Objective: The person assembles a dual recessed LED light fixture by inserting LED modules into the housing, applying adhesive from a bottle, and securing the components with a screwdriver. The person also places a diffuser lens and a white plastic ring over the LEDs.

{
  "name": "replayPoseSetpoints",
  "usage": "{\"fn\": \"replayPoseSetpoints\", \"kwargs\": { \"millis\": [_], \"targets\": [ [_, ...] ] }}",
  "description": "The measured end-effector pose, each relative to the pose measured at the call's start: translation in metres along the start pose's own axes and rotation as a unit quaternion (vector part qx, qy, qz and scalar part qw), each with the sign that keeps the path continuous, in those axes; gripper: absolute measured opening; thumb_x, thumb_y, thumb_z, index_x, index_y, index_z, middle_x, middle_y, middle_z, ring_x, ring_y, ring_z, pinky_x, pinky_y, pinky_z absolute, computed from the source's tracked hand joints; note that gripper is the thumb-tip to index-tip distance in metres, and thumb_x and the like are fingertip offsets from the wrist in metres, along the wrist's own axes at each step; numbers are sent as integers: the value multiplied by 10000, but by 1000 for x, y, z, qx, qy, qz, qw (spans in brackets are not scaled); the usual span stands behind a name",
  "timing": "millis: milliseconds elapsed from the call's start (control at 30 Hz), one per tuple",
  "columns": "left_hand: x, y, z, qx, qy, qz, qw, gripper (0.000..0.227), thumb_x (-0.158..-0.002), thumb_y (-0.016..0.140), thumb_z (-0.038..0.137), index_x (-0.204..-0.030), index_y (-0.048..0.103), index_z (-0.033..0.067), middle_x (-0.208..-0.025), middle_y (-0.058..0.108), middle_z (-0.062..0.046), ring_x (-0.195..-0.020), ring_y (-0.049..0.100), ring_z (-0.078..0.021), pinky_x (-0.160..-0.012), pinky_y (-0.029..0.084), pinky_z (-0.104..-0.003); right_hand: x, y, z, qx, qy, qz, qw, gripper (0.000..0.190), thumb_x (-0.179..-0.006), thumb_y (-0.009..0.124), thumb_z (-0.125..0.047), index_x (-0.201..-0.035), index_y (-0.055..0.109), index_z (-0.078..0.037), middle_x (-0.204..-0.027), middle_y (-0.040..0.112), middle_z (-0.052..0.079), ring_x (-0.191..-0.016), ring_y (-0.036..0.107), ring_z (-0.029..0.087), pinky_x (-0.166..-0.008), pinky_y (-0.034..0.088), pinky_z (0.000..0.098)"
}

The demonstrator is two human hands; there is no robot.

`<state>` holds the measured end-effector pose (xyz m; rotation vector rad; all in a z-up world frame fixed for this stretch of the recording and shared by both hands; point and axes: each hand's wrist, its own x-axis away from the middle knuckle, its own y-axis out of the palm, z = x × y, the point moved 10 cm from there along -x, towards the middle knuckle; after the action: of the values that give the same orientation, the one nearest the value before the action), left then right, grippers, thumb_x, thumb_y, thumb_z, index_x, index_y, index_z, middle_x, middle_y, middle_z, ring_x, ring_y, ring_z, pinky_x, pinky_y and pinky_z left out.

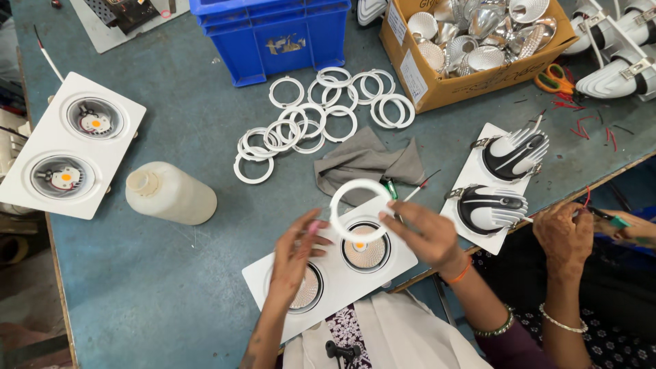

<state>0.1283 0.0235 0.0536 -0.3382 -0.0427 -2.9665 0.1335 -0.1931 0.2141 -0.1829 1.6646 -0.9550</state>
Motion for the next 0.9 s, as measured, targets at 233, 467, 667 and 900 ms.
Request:
{"fn": "replayPoseSetpoints", "kwargs": {
  "millis": [233,467,667,900],
  "targets": [
    [-16,38,-15,53,-31,-113,992,479,-999,614,259,-1408,590,10,-969,765,-122,-838,748,-151,-700,627,-263,34,15,-7,-67,105,-46,991,339,-820,744,12,-1150,768,-66,-1184,704,126,-935,747,229,-776,626,299],
    [1,52,-23,63,-54,-119,989,379,-954,653,113,-1314,616,3,-962,764,-109,-844,747,-127,-740,635,-261,75,39,15,-410,384,-42,826,486,-883,583,82,-1359,609,-16,-1452,506,174,-1193,689,253,-963,565,330],
    [16,43,5,-124,33,-67,989,218,-925,729,142,-1080,750,-10,-923,783,-98,-810,785,-155,-723,617,-273,105,57,12,-326,517,-92,786,465,-894,659,31,-1352,639,-48,-1261,628,111,-1057,737,209,-848,602,282],
    [8,39,2,-225,30,-34,973,208,-849,793,175,-990,761,25,-748,767,-91,-651,749,-155,-633,580,-281,84,50,6,-254,401,-78,877,425,-910,660,24,-1331,677,-40,-1163,622,130,-1023,739,222,-807,619,286]
  ]
}}
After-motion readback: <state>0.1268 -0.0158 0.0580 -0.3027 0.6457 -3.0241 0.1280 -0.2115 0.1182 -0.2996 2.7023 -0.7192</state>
